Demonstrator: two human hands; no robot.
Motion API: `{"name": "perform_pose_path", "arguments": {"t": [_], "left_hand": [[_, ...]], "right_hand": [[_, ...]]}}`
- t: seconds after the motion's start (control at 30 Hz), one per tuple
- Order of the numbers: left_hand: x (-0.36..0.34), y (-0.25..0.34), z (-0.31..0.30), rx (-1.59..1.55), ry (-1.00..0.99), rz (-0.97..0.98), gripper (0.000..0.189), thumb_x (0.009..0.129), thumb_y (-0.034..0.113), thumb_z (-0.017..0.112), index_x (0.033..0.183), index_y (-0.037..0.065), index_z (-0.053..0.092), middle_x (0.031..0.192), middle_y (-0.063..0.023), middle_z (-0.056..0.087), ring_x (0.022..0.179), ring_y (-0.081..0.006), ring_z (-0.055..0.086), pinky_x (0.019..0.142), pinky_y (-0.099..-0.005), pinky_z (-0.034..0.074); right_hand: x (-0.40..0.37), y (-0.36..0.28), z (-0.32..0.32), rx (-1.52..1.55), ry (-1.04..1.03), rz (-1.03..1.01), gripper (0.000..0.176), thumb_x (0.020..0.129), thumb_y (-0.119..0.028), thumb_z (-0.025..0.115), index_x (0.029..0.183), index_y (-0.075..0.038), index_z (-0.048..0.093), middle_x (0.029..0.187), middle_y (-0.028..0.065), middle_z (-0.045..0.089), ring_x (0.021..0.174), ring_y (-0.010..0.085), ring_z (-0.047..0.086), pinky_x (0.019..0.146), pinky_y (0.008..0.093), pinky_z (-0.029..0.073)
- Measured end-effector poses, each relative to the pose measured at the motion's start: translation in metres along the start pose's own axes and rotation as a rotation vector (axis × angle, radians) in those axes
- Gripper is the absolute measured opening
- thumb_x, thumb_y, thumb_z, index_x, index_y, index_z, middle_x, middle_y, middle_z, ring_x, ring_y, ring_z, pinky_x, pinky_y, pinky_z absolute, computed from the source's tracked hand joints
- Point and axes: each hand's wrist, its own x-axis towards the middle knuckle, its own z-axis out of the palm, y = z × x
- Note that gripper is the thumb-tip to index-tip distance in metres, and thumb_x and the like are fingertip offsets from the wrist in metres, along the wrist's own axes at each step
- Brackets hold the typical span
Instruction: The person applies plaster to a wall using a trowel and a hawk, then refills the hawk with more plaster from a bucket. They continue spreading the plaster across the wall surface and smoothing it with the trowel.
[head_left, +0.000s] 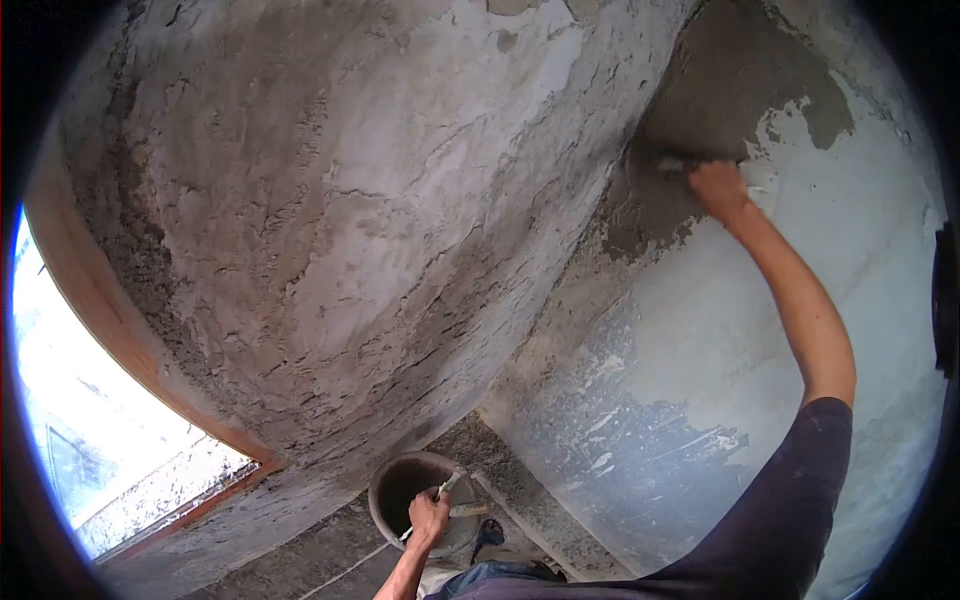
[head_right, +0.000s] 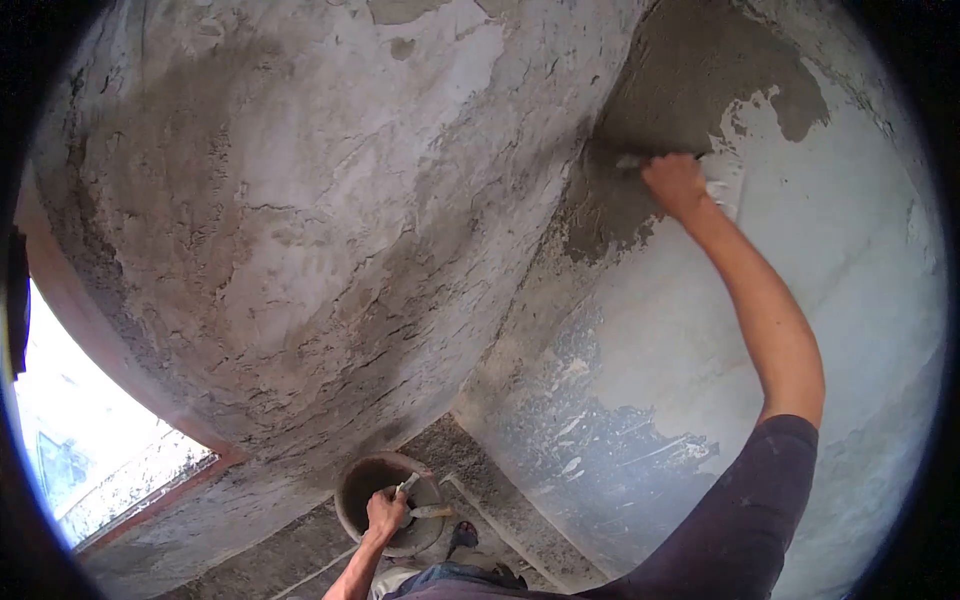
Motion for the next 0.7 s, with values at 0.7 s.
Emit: {"name": "perform_pose_path", "arguments": {"t": [0.7], "left_hand": [[0.002, -0.014, -0.005, -0.007, -0.029, -0.028, 0.029, 0.078, 0.029, 0.056, 0.090, 0.004, 0.066, 0.084, -0.0226, 0.063, 0.084, -0.0395, 0.061, 0.076, -0.0461, 0.046]], "right_hand": [[-0.096, -0.183, 0.095, 0.312, -0.239, -0.268, 0.041, 0.080, -0.014, 0.051, 0.120, -0.003, 0.053, 0.079, 0.0111, 0.068, 0.070, 0.0238, 0.067, 0.062, 0.0427, 0.051]]}}
